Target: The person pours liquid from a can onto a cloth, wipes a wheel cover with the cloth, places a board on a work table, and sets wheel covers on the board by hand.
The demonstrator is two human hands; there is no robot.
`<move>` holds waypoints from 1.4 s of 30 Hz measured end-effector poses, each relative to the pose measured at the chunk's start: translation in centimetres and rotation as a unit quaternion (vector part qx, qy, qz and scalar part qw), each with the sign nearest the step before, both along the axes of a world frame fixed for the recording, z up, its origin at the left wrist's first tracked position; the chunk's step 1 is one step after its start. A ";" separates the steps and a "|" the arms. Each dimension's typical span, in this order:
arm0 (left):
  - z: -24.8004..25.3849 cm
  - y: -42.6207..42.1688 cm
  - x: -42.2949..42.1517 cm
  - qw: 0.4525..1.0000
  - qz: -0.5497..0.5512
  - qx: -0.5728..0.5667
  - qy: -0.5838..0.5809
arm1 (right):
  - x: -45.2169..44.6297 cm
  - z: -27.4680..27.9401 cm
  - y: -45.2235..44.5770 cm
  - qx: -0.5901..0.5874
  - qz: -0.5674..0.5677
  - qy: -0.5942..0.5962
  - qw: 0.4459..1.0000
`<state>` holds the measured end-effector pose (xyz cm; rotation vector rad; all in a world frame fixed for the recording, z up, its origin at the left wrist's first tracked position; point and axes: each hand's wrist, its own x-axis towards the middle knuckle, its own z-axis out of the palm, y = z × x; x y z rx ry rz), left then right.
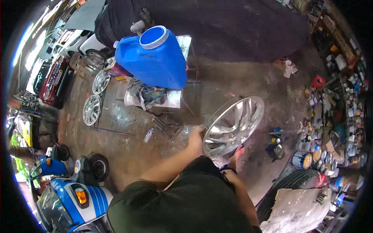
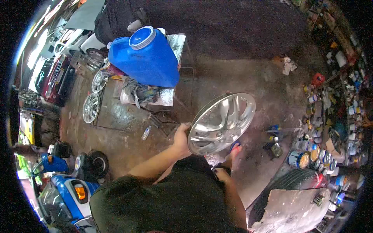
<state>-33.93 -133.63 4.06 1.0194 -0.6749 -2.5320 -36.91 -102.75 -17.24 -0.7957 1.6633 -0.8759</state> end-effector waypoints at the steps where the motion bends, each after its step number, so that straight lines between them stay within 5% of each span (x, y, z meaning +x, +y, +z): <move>1: 1.2 0.5 0.2 1.000 0.002 0.020 0.003 | 0.2 -0.4 0.9 -0.035 -0.030 0.014 0.999; 4: 6.1 1.5 0.2 0.995 0.003 0.089 -0.055 | 0.7 4.1 2.5 0.000 -0.316 -0.097 0.944; 5: 6.9 1.6 0.1 0.990 -0.002 0.112 -0.086 | 0.5 7.1 2.4 -0.073 -0.378 -0.091 0.919; 6: 0.4 0.5 1.1 0.995 -0.010 0.082 -0.047 | 0.0 10.0 2.3 -0.149 -0.427 -0.082 0.888; 7: 5.1 1.2 0.8 0.988 -0.008 0.085 -0.128 | -0.3 11.9 2.4 -0.110 -0.543 -0.178 0.813; 9: 7.5 1.6 0.7 0.991 -0.122 0.052 0.020 | 0.1 15.9 3.0 -0.177 -0.648 -0.177 0.720; 10: 12.0 3.5 0.2 0.985 -0.164 0.046 -0.008 | 0.8 16.5 4.1 -0.193 -0.672 -0.154 0.698; 12: 6.7 2.0 -0.2 0.975 -0.205 -0.086 0.006 | 1.1 20.7 5.5 -0.256 -0.689 -0.187 0.652; 15: 9.4 0.1 -1.4 0.960 -0.273 -0.059 -0.014 | 1.6 26.8 1.7 -0.323 -0.712 -0.011 0.623; 20: 0.5 -0.3 -8.2 0.896 -0.412 0.078 0.146 | 0.5 22.7 1.3 -0.286 -0.809 0.175 0.482; 21: 13.8 0.6 -4.1 0.882 -0.453 0.005 0.128 | 5.4 32.0 2.3 -0.319 -0.841 0.098 0.426; 24: 13.9 8.0 -6.8 0.822 -0.554 -0.089 0.099 | 9.3 31.1 9.5 -0.207 -0.894 0.173 0.357; 28: 12.1 17.6 -10.6 0.673 -0.735 -0.074 0.036 | 15.5 29.3 18.2 -0.151 -0.936 0.229 0.220; 32: 11.8 25.8 -11.9 0.516 -0.847 -0.113 0.062 | 21.8 27.6 23.1 -0.131 -0.959 0.187 0.168; 35: 11.5 29.0 -13.5 0.454 -0.854 -0.235 0.092 | 23.5 27.6 23.5 0.004 -0.965 0.169 0.200; 37: 11.2 30.6 -15.4 0.401 -0.822 -0.377 0.149 | 23.4 27.2 23.4 -0.010 -0.970 0.159 0.181; 39: 10.9 32.5 -17.4 0.422 -0.759 -0.444 0.223 | 23.3 27.6 23.1 0.003 -0.970 0.157 0.186; 42: 13.1 36.9 -20.7 0.379 -0.686 -0.532 0.320 | 22.1 28.3 22.4 0.150 -0.946 0.271 0.094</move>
